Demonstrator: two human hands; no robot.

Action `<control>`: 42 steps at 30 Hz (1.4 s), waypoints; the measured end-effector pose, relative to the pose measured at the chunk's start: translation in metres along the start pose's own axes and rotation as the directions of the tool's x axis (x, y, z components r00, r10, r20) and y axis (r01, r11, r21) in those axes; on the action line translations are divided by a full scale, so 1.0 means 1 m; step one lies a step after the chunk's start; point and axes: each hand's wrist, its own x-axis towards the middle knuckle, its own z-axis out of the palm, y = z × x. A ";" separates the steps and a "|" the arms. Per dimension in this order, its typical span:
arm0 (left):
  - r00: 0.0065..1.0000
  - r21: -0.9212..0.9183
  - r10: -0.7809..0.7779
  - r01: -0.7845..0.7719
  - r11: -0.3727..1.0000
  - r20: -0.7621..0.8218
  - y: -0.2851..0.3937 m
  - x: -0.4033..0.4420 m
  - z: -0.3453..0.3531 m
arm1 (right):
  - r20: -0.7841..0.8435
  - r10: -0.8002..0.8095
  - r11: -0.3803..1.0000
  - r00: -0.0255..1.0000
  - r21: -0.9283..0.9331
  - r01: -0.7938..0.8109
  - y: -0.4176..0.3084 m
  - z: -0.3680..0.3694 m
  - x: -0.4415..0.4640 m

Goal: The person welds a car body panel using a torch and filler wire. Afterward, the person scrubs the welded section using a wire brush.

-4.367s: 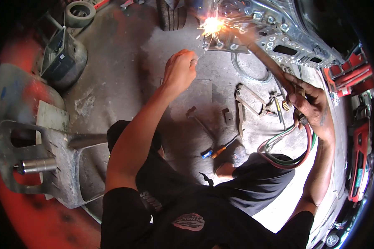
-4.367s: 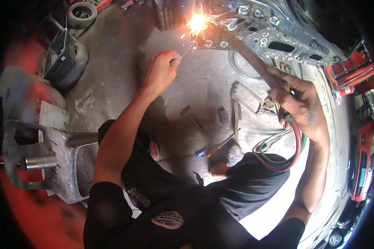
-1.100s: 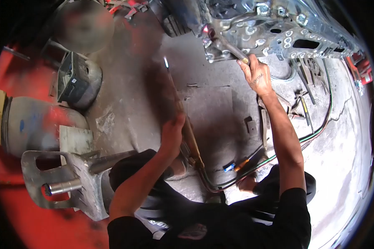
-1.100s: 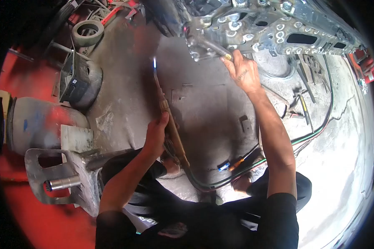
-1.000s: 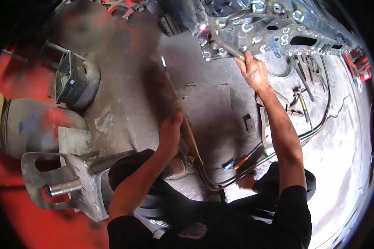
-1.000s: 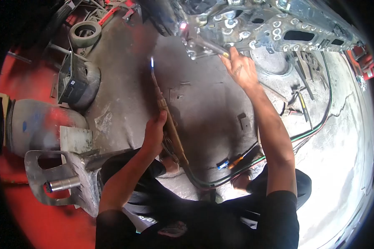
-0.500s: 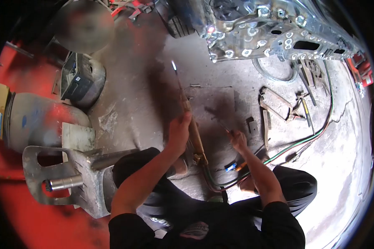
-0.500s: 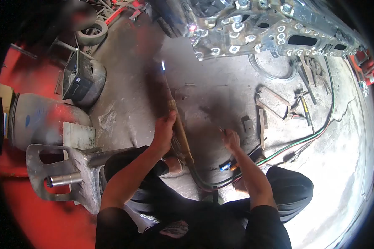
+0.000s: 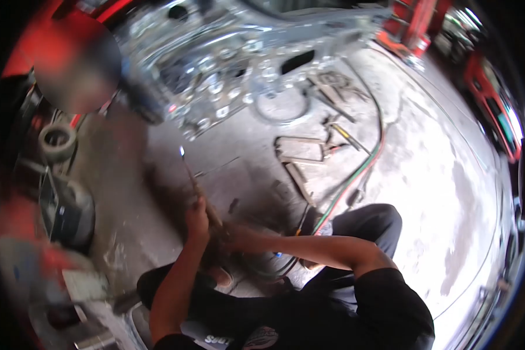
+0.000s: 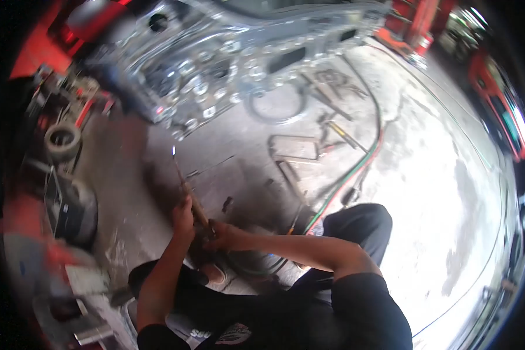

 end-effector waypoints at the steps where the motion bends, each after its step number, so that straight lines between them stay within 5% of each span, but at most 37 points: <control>1: 1.000 0.007 -0.012 0.012 1.000 0.022 0.006 -0.006 0.006 | 0.011 0.207 0.956 0.978 0.208 -0.205 -0.033 -0.021 0.004; 2: 0.997 0.024 -0.031 0.030 0.999 0.077 0.008 -0.009 0.011 | 0.063 0.391 0.828 0.918 0.411 -0.381 -0.058 -0.041 0.004; 4: 0.983 0.056 -0.074 0.065 0.996 0.169 0.010 -0.015 0.018 | 0.059 0.472 0.747 0.880 0.503 -0.435 -0.075 -0.068 -0.004; 7: 0.913 0.048 -0.161 0.154 0.987 0.375 0.016 -0.028 0.024 | 0.043 0.392 0.778 0.919 0.518 -0.356 -0.031 -0.085 -0.020; 10: 0.898 0.141 -0.198 0.154 0.978 0.392 -0.005 -0.028 0.023 | 0.188 0.509 0.570 0.840 0.658 -0.492 -0.051 -0.133 -0.026; 11: 0.900 0.224 -0.139 0.047 0.973 0.414 -0.027 -0.018 0.012 | 0.283 0.566 0.422 0.774 0.707 -0.567 -0.070 -0.158 -0.026; 13: 0.884 0.374 -0.041 -0.155 0.914 0.465 -0.092 0.023 -0.018 | 0.386 0.549 0.369 0.741 0.684 -0.629 -0.087 -0.185 -0.031; 14: 0.891 0.414 -0.118 -0.083 0.907 0.437 -0.127 0.052 -0.029 | 0.440 0.538 0.338 0.719 0.668 -0.663 -0.088 -0.194 -0.037; 15: 0.894 0.451 -0.201 -0.001 0.892 0.400 -0.155 0.073 -0.037 | 0.353 0.442 0.413 0.825 0.736 -0.537 -0.075 -0.199 -0.045; 16: 0.892 0.493 -0.297 0.099 0.864 0.341 -0.189 0.077 -0.063 | 0.334 0.487 0.449 0.807 0.697 -0.559 -0.061 -0.201 -0.057; 20: 0.940 0.819 -0.071 -0.251 0.517 0.333 -0.203 0.095 -0.046 | 0.244 0.540 0.532 0.805 0.642 -0.552 -0.035 -0.210 -0.074; 21: 0.943 0.853 0.005 -0.303 0.424 0.332 -0.201 0.089 -0.029 | 0.332 0.534 0.506 0.778 0.611 -0.608 -0.074 -0.239 -0.055; 23: 0.921 0.851 0.130 -0.390 0.352 0.368 -0.200 0.069 0.008 | 0.214 0.714 0.371 0.667 0.692 -0.620 -0.089 -0.237 -0.049; 24: 0.968 0.879 0.063 -0.249 0.408 0.245 -0.185 0.050 0.035 | 0.139 0.751 0.340 0.645 0.757 -0.558 -0.093 -0.235 -0.051; 26: 0.969 0.819 0.011 -0.215 0.533 0.247 -0.195 0.040 0.068 | 0.216 0.778 0.287 0.589 0.713 -0.640 -0.106 -0.249 -0.042; 29: 0.932 0.744 0.125 -0.348 0.571 0.340 -0.199 0.033 0.092 | 0.228 0.796 0.274 0.561 0.691 -0.669 -0.104 -0.253 -0.045; 32: 0.951 0.685 0.091 -0.278 0.673 0.296 -0.208 0.047 0.090 | 0.184 0.842 0.263 0.507 0.682 -0.683 -0.100 -0.253 -0.045; 33: 0.918 0.649 0.251 -0.395 0.650 0.307 -0.203 0.049 0.082 | 0.191 0.830 0.271 0.525 0.685 -0.677 -0.095 -0.254 -0.048; 36: 0.902 0.692 0.264 -0.432 0.578 0.342 -0.179 0.024 0.058 | 0.162 0.847 0.290 0.506 0.657 -0.696 -0.100 -0.258 -0.042; 39: 0.810 0.762 0.087 -0.578 0.291 0.581 -0.208 -0.013 0.036 | 0.185 0.838 0.278 0.513 0.665 -0.694 -0.105 -0.263 -0.039; 42: 0.789 0.786 -0.012 -0.611 0.096 0.615 -0.207 -0.033 0.053 | 0.175 0.817 0.315 0.549 0.663 -0.679 -0.104 -0.264 -0.037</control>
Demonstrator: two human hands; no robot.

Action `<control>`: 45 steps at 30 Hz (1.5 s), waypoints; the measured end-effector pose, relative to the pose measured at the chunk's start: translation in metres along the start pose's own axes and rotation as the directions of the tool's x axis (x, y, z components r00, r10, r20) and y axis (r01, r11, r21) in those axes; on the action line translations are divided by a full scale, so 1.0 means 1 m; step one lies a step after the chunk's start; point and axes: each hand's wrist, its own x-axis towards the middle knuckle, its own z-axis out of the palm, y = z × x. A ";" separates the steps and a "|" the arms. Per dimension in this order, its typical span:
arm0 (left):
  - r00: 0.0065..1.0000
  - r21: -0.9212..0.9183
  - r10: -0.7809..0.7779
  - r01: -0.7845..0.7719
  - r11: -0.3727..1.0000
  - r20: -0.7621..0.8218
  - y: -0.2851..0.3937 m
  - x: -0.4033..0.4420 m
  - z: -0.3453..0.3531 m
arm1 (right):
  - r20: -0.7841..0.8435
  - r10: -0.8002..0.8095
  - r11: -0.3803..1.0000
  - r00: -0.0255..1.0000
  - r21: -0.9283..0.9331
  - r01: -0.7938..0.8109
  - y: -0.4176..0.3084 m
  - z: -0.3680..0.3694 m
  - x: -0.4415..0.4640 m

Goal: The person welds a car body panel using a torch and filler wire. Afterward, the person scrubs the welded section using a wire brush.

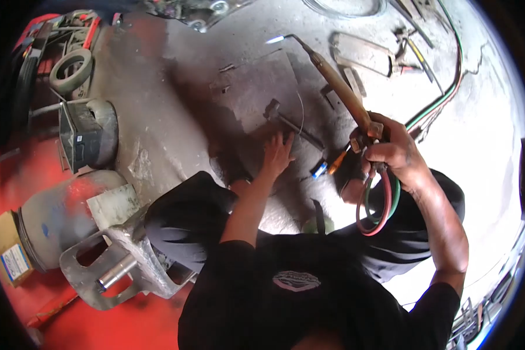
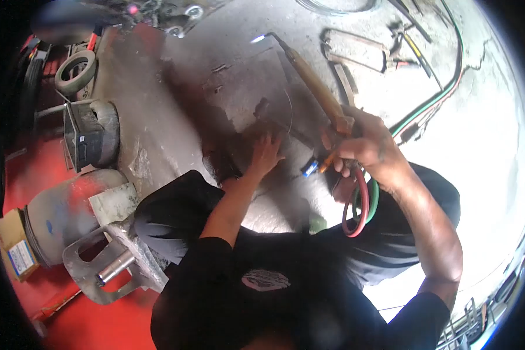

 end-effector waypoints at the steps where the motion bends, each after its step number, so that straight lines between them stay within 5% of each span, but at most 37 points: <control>1: 1.000 0.004 -0.022 0.022 1.000 0.009 -0.001 0.002 0.020 | -0.015 0.000 1.000 1.000 0.003 0.000 0.000 0.000 0.000; 5: 0.998 0.050 -0.051 0.050 0.998 0.034 -0.008 0.014 0.066 | -0.053 -0.005 0.998 0.999 -0.059 0.002 -0.008 0.004 -0.002; 8: 0.993 -0.097 -0.011 0.000 0.995 -0.115 -0.003 0.004 0.021 | -0.056 -0.031 0.996 0.998 -0.085 0.026 -0.006 0.008 0.000; 11: 0.941 -0.462 -0.187 0.037 0.886 -0.283 -0.016 0.009 0.022 | -0.035 -0.032 0.993 0.999 -0.117 0.028 -0.005 0.011 -0.001; 14: 0.870 -0.612 -0.401 0.156 0.775 -0.286 -0.020 0.021 -0.017 | -0.007 -0.042 0.991 0.999 -0.130 0.041 -0.007 0.015 -0.006; 18: 0.815 -0.974 -0.570 0.198 0.107 0.103 -0.020 0.003 -0.121 | 0.051 -0.059 0.986 0.997 -0.151 0.066 -0.006 0.017 -0.013; 24: 0.797 -0.943 -0.582 -0.049 -0.328 0.161 -0.038 -0.072 -0.231 | 0.127 -0.172 0.980 0.977 -0.075 0.183 -0.024 0.021 -0.028; 27: 0.765 -0.912 -0.632 -0.163 -0.376 0.123 -0.017 -0.112 -0.272 | 0.163 -0.217 0.970 0.962 -0.070 0.231 -0.041 0.020 -0.037; 30: 0.848 -0.927 -0.519 -0.103 -0.360 0.107 -0.018 -0.139 -0.283 | 0.198 -0.269 0.944 0.943 -0.142 0.299 -0.056 0.027 -0.050; 36: 0.816 -0.978 -0.556 -0.206 -0.020 -0.160 -0.023 -0.148 -0.319 | 0.184 -0.288 0.919 0.940 -0.224 0.325 -0.083 0.043 -0.076; 41: 0.669 -0.858 -0.537 -0.405 0.315 -0.514 -0.021 -0.151 -0.345 | 0.103 -0.337 0.876 0.936 -0.329 0.351 -0.108 0.049 -0.101; 45: 0.704 -0.710 -0.315 -0.376 0.596 -0.637 -0.031 -0.141 -0.341 | 0.079 -0.356 0.847 0.931 -0.393 0.358 -0.128 0.053 -0.115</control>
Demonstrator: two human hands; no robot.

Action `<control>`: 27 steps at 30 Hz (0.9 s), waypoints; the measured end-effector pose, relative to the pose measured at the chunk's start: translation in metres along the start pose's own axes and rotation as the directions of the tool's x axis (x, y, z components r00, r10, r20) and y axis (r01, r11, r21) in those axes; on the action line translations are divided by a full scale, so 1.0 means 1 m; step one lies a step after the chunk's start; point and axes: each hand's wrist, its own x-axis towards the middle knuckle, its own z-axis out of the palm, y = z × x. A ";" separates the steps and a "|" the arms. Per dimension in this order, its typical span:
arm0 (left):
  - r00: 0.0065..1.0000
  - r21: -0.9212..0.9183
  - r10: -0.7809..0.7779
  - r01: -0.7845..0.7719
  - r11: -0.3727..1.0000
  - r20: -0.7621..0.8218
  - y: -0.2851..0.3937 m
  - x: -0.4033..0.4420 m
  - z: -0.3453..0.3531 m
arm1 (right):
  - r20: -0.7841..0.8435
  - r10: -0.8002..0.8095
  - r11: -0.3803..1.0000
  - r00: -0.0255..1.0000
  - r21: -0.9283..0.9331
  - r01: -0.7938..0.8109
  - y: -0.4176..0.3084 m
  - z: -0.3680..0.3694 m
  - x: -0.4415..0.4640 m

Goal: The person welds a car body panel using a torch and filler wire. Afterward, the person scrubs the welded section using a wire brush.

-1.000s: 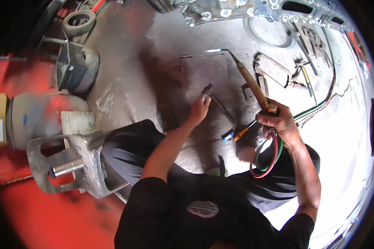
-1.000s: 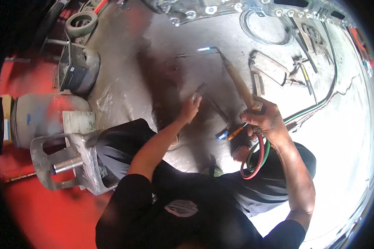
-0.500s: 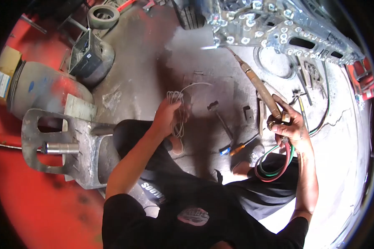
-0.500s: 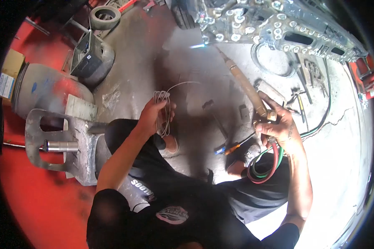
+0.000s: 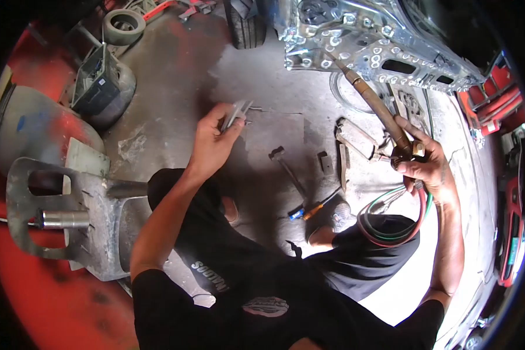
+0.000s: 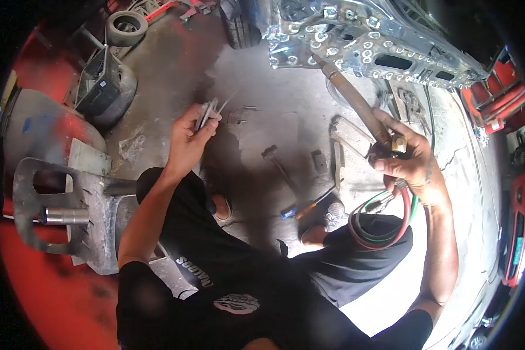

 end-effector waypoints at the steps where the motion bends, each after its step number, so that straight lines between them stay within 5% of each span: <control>1: 1.000 0.034 0.027 -0.027 0.999 0.013 0.001 0.000 0.003 | -0.003 -0.013 0.999 1.000 -0.037 0.013 -0.006 -0.003 -0.002; 5: 0.998 0.282 0.032 -0.046 0.958 0.053 0.018 0.002 0.006 | -0.042 -0.049 0.989 0.998 -0.142 0.042 -0.030 -0.004 -0.009; 17: 0.857 0.429 0.413 -0.513 0.743 0.309 0.007 0.052 -0.003 | -0.049 -0.069 0.879 0.996 -0.474 0.038 -0.087 -0.010 0.006; 27: 0.843 0.591 0.496 -0.513 0.623 0.209 -0.011 0.091 0.001 | 0.035 -0.142 0.783 0.989 -0.607 0.134 -0.112 -0.004 0.038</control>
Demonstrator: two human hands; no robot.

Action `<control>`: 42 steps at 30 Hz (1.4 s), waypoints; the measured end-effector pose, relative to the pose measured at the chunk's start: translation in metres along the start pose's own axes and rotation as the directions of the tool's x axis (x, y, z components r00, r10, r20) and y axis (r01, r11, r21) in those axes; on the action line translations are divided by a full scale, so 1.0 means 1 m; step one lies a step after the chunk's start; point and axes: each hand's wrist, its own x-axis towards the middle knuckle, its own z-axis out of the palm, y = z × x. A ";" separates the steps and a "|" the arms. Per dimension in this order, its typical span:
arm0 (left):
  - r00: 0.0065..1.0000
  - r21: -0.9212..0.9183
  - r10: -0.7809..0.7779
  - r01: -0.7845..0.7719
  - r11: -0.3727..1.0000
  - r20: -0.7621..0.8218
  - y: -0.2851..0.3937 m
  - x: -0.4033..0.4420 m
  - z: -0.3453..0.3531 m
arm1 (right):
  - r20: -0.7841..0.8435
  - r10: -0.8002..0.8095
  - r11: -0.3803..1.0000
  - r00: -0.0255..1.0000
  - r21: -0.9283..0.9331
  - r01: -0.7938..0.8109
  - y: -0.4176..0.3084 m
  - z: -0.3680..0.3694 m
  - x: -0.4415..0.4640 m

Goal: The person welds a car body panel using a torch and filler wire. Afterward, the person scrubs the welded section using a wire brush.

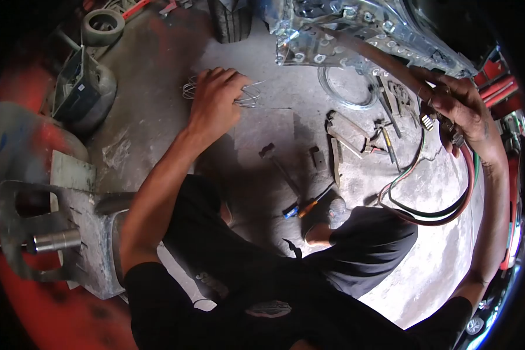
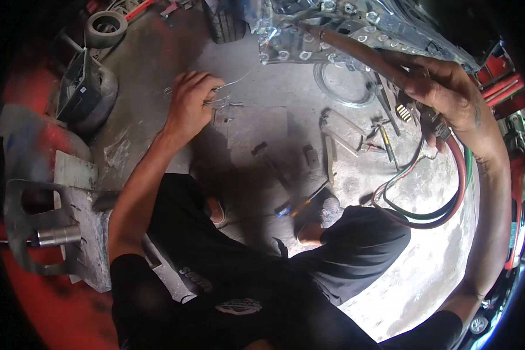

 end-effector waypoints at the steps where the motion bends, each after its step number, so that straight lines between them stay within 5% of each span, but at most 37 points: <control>1: 1.000 -0.006 -0.009 0.009 1.000 -0.006 -0.002 0.000 0.002 | 0.009 -0.014 1.000 1.000 -0.008 0.014 0.000 -0.001 0.003; 12: 0.999 0.020 -0.012 0.013 1.000 -0.041 -0.016 0.005 0.012 | 0.065 -0.133 0.989 0.989 -0.051 0.136 0.012 -0.013 0.032; 32: 0.999 0.000 -0.051 0.051 0.999 0.010 -0.015 0.008 0.016 | -0.030 -0.123 0.991 0.992 -0.057 0.121 -0.003 0.002 0.033; 42: 0.998 0.026 -0.018 0.019 0.999 -0.055 -0.015 0.008 0.017 | -0.131 -0.001 0.992 0.991 -0.124 -0.015 0.000 -0.007 0.030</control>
